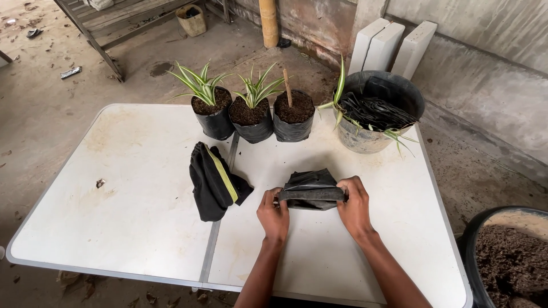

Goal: Unfolding a plastic planting bag and filling it with soil from a bucket using a scoop.

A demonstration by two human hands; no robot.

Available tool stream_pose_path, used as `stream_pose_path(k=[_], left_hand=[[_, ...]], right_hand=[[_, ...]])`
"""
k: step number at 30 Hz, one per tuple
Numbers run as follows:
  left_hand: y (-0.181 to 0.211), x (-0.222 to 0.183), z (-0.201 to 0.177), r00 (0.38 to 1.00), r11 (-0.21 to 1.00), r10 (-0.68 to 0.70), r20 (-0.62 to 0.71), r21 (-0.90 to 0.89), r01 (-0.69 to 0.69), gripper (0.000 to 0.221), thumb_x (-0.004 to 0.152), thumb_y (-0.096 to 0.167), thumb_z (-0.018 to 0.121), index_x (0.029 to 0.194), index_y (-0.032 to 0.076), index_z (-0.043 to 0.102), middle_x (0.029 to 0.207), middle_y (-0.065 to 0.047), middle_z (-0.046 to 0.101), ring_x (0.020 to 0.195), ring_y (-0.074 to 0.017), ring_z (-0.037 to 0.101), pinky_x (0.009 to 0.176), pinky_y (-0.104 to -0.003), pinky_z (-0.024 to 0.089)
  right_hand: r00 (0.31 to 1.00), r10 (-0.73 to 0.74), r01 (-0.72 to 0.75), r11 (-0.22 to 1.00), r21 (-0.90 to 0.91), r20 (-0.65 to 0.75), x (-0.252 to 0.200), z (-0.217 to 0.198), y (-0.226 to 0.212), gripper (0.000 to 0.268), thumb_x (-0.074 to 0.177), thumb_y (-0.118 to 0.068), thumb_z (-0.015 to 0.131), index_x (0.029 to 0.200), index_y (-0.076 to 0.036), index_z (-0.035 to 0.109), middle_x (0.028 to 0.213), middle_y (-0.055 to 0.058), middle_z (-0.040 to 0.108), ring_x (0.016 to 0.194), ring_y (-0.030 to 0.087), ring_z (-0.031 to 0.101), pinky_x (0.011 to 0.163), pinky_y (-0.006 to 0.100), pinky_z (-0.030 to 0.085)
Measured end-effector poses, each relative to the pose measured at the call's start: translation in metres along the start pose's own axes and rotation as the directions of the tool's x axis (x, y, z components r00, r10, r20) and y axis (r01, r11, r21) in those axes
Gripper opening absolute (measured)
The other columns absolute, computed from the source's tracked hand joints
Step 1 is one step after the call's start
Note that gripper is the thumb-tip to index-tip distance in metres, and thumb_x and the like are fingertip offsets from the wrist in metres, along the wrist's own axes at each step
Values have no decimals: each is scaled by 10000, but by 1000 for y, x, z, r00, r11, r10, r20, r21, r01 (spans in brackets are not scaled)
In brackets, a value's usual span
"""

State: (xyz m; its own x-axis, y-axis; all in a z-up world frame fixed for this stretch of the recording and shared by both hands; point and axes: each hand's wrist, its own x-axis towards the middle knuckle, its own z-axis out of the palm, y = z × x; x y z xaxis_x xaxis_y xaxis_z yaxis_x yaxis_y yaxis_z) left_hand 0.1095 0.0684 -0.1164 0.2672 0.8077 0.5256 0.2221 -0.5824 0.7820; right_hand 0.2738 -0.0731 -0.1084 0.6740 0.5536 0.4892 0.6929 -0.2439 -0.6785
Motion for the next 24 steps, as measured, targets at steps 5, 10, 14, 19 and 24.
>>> stream_pose_path(k=[5,10,14,19,24], left_hand=[[-9,0,2,994,993,-106,-21,-50,105,221,824,-69,695,946,113,728,740,-91,705,656,-315,724,535,-347,601],[-18,-2,2,984,983,-173,-52,-79,169,220,790,-92,697,899,98,712,731,-100,728,649,-297,724,519,-336,590],[-13,-1,1,993,993,-102,-64,-68,98,217,797,-75,722,895,118,743,712,-88,727,625,-273,719,515,-326,581],[-25,-8,9,999,1000,-2,-33,-27,1,197,802,-26,774,900,146,766,686,-53,720,582,-241,708,512,-302,579],[-25,-7,7,999,999,-2,-39,-39,1,165,793,36,824,915,128,762,663,-50,704,570,-226,695,506,-306,573]], right_hand=[[1000,5,-5,1000,22,0,4,-6,-10,326,779,186,705,938,-80,605,854,84,566,780,302,673,619,392,584],[986,1,-2,1000,3,164,3,-11,-14,411,713,106,808,1013,-154,702,852,54,658,791,279,719,627,354,625],[994,60,-61,998,15,87,1,-6,1,337,754,156,746,959,-104,681,755,99,658,732,308,714,605,397,597],[995,90,-90,996,5,-49,0,-5,16,293,768,176,696,852,-89,605,658,77,618,646,243,656,633,367,563],[998,-56,56,998,10,33,12,-28,-38,399,758,35,814,1096,-118,668,972,66,648,888,304,716,740,438,616]])
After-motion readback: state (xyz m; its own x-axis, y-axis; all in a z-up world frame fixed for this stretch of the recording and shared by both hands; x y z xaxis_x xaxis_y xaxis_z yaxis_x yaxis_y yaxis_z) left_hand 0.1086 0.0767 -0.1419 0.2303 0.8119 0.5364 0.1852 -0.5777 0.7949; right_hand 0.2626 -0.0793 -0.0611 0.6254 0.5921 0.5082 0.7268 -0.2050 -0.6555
